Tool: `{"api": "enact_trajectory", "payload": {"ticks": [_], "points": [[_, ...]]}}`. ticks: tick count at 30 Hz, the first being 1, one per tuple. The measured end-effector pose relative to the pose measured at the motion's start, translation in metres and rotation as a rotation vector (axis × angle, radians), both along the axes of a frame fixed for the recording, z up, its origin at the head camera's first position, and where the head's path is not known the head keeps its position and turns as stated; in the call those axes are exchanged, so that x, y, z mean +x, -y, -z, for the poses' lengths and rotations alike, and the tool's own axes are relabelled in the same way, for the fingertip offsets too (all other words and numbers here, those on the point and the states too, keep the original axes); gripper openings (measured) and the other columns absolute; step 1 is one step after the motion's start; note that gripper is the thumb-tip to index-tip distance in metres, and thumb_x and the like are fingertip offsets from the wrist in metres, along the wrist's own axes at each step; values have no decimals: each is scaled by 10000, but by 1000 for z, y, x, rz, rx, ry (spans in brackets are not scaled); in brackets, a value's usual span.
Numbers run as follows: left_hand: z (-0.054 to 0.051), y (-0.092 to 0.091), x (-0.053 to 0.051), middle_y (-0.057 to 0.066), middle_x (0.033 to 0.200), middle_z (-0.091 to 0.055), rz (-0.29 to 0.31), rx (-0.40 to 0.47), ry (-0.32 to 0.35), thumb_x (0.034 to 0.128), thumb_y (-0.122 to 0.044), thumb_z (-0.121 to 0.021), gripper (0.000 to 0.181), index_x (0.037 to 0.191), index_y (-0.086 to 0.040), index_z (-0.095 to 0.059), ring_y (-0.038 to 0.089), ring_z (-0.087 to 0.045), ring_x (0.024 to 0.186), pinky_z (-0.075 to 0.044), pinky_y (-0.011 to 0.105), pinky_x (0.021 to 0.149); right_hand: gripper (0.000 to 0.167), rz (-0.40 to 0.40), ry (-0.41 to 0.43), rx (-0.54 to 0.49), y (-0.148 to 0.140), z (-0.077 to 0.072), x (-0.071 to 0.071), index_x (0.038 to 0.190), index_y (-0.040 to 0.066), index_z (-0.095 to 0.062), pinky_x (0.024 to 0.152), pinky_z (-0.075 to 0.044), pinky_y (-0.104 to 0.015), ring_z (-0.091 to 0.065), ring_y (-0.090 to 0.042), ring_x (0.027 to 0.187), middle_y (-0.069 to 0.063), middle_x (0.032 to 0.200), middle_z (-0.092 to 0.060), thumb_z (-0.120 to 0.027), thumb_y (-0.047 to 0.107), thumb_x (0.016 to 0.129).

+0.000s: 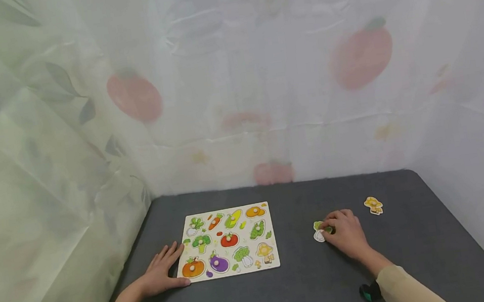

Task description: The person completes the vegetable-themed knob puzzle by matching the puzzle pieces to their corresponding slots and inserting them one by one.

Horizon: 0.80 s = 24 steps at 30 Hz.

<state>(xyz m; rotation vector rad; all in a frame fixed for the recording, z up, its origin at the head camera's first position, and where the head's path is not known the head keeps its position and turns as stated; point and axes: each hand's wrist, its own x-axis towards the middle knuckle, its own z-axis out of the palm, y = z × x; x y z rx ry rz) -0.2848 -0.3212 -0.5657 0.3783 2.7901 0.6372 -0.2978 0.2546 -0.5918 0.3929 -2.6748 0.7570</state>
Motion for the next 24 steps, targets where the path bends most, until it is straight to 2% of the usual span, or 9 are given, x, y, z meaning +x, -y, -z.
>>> {"api": "enact_trajectory", "payload": {"ticks": [9, 24], "points": [[0, 0, 0, 193, 1690, -143, -2, -9, -4, 800, -639, -787, 1117, 1644, -143, -249, 485, -29, 1533, -5, 673, 1192, 128, 133, 18, -25, 6, 2, 7, 898, 160, -798, 924, -366, -661, -476, -437, 1172, -121, 1080, -674, -844, 269, 851], [3, 1, -1, 206, 1687, -140, 3, -10, -7, 796, -648, -783, 1129, 1642, -128, -247, 497, -32, 1528, -11, 682, 1186, 128, 176, -9, -8, 10, 4, 10, 862, 163, -799, 878, -395, -634, -502, -419, 1121, -115, 1040, -680, -848, 280, 843]]}}
